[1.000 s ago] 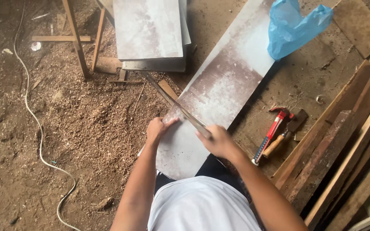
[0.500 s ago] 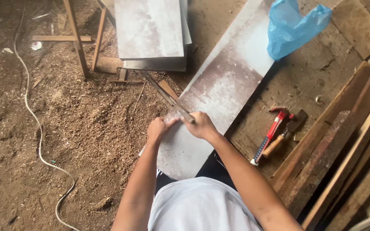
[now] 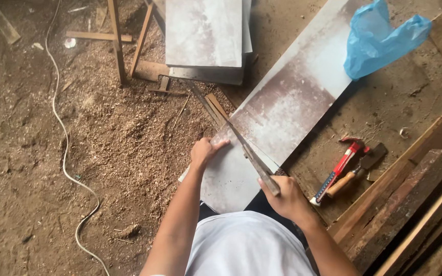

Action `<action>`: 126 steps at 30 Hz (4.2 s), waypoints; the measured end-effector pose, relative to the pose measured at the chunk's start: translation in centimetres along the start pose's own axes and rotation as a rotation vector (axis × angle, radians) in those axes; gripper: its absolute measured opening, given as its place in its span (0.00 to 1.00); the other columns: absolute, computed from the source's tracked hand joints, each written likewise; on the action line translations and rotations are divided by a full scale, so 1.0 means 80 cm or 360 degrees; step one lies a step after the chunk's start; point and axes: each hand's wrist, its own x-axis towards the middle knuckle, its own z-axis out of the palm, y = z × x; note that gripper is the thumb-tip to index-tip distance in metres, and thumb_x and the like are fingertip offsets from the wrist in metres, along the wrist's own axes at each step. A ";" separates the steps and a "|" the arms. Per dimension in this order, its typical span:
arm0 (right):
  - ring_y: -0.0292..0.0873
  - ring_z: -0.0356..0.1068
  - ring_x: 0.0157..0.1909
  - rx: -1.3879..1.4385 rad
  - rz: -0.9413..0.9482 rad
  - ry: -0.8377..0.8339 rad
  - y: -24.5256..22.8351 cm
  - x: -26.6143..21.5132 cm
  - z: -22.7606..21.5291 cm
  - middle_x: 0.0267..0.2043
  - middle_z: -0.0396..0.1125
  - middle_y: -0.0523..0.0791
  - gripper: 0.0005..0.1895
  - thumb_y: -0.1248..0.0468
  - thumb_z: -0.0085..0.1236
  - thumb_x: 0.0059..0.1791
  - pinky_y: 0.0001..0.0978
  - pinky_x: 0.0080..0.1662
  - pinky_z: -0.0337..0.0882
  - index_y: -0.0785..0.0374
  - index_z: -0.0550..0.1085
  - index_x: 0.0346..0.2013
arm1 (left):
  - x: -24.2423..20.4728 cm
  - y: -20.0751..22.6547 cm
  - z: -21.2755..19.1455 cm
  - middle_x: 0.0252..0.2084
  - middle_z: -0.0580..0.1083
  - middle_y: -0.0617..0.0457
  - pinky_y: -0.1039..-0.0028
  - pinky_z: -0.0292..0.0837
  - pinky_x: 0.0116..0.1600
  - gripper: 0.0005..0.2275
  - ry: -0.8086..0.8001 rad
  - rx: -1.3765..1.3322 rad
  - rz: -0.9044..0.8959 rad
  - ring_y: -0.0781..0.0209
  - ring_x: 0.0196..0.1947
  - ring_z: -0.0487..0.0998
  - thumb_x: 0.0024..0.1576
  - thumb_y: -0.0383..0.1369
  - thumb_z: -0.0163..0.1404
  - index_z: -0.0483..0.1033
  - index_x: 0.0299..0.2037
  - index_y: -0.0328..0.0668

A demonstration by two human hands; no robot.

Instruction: The person uses a hand saw to cut a rectangular board placed on a wooden support. They hold the board steady with one hand while sawing with the other, then separate the cut piece and place it on a nearby stack.

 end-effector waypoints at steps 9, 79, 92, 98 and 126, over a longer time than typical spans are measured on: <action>0.45 0.70 0.24 -0.0007 -0.0318 0.0084 -0.001 0.155 0.046 0.20 0.69 0.53 0.23 0.49 0.54 0.50 0.41 0.30 0.69 0.66 0.75 0.22 | 0.004 0.007 -0.008 0.34 0.80 0.40 0.60 0.77 0.43 0.41 -0.0008 0.0136 -0.0021 0.48 0.36 0.83 0.41 0.73 0.53 0.82 0.35 0.33; 0.49 0.75 0.26 -0.0113 0.0025 -0.0260 -0.048 0.114 -0.025 0.23 0.71 0.55 0.23 0.50 0.54 0.51 0.41 0.35 0.72 0.67 0.78 0.25 | -0.020 0.004 0.008 0.30 0.80 0.41 0.57 0.76 0.40 0.36 0.0033 0.0034 0.0018 0.47 0.32 0.83 0.43 0.70 0.53 0.83 0.37 0.39; 0.45 0.65 0.20 -0.0101 0.0080 -0.0408 -0.055 0.036 -0.058 0.18 0.67 0.51 0.22 0.52 0.52 0.53 0.43 0.28 0.65 0.65 0.72 0.23 | -0.012 0.002 0.000 0.32 0.80 0.46 0.62 0.75 0.39 0.38 -0.0021 0.0072 -0.0016 0.53 0.32 0.82 0.42 0.71 0.54 0.85 0.40 0.39; 0.43 0.62 0.19 0.0003 -0.0114 -0.0186 -0.038 0.017 -0.056 0.15 0.63 0.49 0.24 0.52 0.56 0.52 0.42 0.26 0.65 0.67 0.69 0.18 | -0.013 0.010 -0.001 0.29 0.80 0.47 0.61 0.75 0.35 0.38 0.0028 0.0057 -0.0017 0.55 0.28 0.81 0.41 0.71 0.53 0.83 0.43 0.41; 0.48 0.72 0.25 -0.0019 -0.0122 -0.0139 -0.026 0.099 -0.002 0.21 0.69 0.54 0.18 0.53 0.56 0.51 0.43 0.31 0.69 0.65 0.73 0.25 | -0.004 -0.006 0.015 0.30 0.80 0.45 0.62 0.76 0.40 0.40 0.0034 0.0114 0.0029 0.53 0.31 0.82 0.43 0.73 0.53 0.84 0.38 0.37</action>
